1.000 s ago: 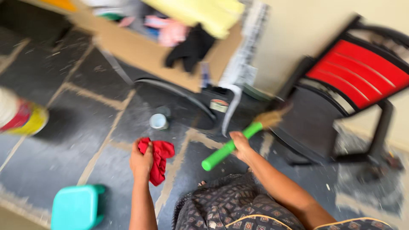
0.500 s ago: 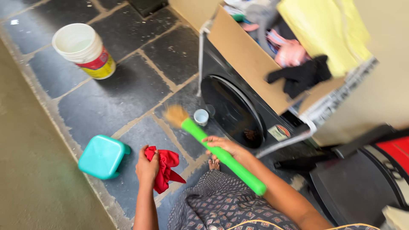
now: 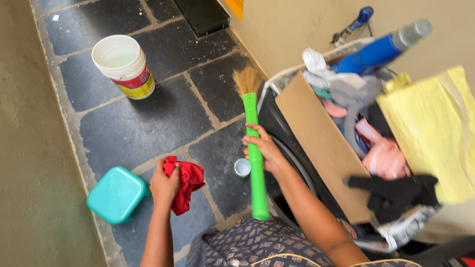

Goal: The person cleans a balcony by using a broom to sweep the window sill and the floor area around a washing machine and storage items, while holding a red cloth.

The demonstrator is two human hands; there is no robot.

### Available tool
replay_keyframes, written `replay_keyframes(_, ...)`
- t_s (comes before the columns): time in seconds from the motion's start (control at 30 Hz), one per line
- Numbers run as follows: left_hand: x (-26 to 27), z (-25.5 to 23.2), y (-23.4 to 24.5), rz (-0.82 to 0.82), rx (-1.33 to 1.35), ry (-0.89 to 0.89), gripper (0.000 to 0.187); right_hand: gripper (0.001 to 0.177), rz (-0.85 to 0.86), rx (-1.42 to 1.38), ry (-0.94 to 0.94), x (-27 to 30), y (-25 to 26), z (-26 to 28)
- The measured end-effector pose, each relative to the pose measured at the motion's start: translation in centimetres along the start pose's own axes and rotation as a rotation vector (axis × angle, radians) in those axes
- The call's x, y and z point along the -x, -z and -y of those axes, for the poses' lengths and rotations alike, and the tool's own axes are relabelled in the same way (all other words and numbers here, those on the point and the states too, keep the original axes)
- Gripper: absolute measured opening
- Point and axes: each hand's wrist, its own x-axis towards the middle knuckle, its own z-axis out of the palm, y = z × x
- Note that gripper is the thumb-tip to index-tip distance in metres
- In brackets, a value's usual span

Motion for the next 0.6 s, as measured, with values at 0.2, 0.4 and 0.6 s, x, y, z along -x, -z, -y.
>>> replay_keyframes(0.2, -9.1, 0.5, 0.6, -0.119, 0.116, -0.053, 0.045, 0.045, -0.123, -0.135, 0.126, -10.8, -5.6, 1.5)
replay_keyframes(0.4, -23.1, -0.1, -0.2, -0.038, 0.155, -0.105, 0.041, 0.047, -0.289, -0.108, 0.263, -20.3, -10.3, 4.9)
replay_keyframes(0.6, -36.8, -6.2, 2.3, 0.074, 0.087, -0.152, 0.045, 0.053, -0.523, -0.054, 0.473, -27.2, -15.6, 10.8)
